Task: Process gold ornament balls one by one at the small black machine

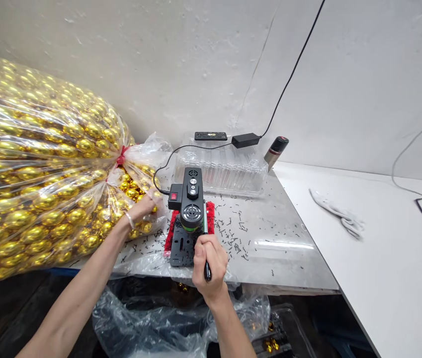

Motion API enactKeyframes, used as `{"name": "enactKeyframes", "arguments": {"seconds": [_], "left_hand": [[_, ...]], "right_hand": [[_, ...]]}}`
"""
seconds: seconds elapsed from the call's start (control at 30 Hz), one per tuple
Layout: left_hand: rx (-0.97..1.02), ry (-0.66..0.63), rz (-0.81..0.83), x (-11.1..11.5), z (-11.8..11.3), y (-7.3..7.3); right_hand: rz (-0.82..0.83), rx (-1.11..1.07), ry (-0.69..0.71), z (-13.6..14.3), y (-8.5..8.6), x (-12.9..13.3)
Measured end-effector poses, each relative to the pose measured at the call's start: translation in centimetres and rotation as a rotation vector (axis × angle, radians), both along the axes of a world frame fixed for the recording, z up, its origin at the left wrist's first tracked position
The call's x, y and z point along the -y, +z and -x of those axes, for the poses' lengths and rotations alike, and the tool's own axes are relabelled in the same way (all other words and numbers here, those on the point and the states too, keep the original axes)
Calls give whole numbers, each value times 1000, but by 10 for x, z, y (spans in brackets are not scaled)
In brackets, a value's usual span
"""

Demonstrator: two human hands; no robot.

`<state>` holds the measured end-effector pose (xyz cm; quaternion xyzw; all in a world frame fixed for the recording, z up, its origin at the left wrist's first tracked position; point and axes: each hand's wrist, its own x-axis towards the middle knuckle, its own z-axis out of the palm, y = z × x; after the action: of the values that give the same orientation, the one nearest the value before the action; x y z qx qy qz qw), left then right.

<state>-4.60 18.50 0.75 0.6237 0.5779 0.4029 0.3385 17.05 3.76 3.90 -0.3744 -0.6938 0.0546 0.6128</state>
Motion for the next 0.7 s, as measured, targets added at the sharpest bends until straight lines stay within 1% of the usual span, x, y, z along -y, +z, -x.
{"name": "enactKeyframes", "arguments": {"seconds": [0.03, 0.07, 0.17, 0.2, 0.27, 0.33, 0.4, 0.47, 0.53, 0.6, 0.7], "left_hand": [[78, 28, 45, 5, 2, 5], [201, 62, 107, 12, 4, 10], [733, 146, 282, 43, 5, 23], [885, 161, 317, 55, 3, 26], [1063, 177, 360, 78, -5, 26], [1171, 199, 431, 96, -17, 21], [1246, 229, 493, 107, -30, 13], [1295, 278, 509, 112, -39, 6], [1348, 320, 501, 114, -45, 2], [1417, 332, 527, 117, -48, 1], [1497, 325, 626, 126, -51, 1]], "right_hand": [[-1, 3, 5, 0, 0, 0], [-2, 5, 7, -1, -1, 0], [-7, -4, -3, -1, -3, 0], [-10, -9, -8, -1, -3, 0], [-11, -13, -16, 0, -3, 0], [-10, -6, -23, 0, -3, 0], [-12, 9, -27, -1, -2, 0], [-10, 23, -28, -1, -1, 0], [-2, 32, -24, -2, 0, 1], [4, 38, -19, -2, 1, 1], [8, 42, -26, -2, 1, 1]]}}
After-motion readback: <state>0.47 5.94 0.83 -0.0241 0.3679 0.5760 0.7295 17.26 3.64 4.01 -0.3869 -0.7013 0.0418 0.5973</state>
